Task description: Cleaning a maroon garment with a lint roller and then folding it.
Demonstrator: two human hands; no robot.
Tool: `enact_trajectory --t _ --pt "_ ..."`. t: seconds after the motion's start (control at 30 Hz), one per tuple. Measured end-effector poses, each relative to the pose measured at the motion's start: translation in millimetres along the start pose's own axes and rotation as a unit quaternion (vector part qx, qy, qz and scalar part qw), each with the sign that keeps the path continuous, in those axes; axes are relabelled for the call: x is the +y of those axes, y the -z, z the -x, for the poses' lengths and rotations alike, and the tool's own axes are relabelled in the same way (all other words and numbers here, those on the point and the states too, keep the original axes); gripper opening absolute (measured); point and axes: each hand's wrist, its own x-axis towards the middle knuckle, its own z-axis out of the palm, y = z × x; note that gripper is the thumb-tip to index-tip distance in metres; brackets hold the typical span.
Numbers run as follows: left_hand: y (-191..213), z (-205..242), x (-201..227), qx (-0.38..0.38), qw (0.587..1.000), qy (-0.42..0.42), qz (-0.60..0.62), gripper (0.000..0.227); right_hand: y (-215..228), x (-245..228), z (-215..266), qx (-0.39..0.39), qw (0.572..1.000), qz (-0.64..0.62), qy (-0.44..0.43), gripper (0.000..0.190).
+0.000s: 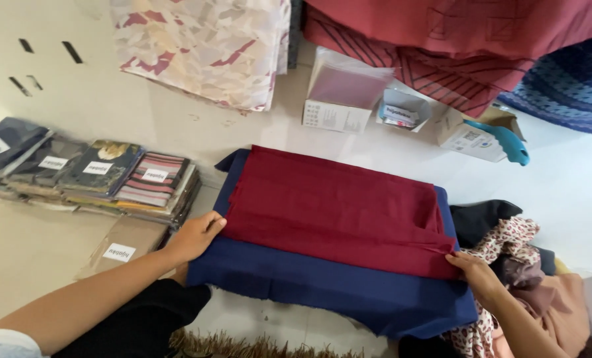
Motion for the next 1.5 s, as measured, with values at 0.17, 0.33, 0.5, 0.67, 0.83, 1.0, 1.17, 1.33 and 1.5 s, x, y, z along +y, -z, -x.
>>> enact_trajectory --t 0.17,0.33,0.5,0.67,0.83,1.0,1.17,1.33,1.5 --pt "-22.1 -29.2 -19.8 0.069 0.997 0.018 -0.007 0.042 1.3 12.9 -14.8 0.008 1.0 0.011 0.007 0.04" --pt "-15.9 -29.8 -16.8 0.011 0.996 0.07 0.053 0.066 -11.5 18.6 -14.7 0.087 0.994 0.062 0.023 0.058" --pt "-13.2 -33.3 -33.5 -0.011 0.996 0.075 0.039 0.048 -3.1 33.6 -25.4 0.078 0.988 0.069 0.116 0.025" --pt "9.8 -32.6 -23.3 0.01 0.999 0.005 0.052 0.032 18.7 24.8 -10.7 -0.101 0.957 -0.134 0.238 0.011" --pt "15.9 -30.4 -3.7 0.022 0.989 -0.041 0.14 0.023 7.5 -32.3 49.0 -0.122 0.976 -0.177 0.033 0.044" --pt "17.8 -28.8 43.2 -0.032 0.992 0.107 0.058 0.029 16.5 -12.1 3.8 -0.142 0.982 0.071 0.105 0.012" --pt "5.8 -101.3 24.5 0.053 0.986 -0.098 -0.127 0.027 9.1 -24.9 -58.6 0.051 0.959 0.183 0.212 0.012" --pt "-21.1 -201.0 -12.3 0.142 0.941 -0.272 -0.139 0.023 9.8 -11.8 -157.3 0.081 0.898 0.225 0.37 0.028" --pt "-35.3 -213.9 -0.3 0.114 0.959 -0.192 -0.175 0.022 -5.3 -20.0 -168.7 0.051 0.85 0.393 0.346 0.02"
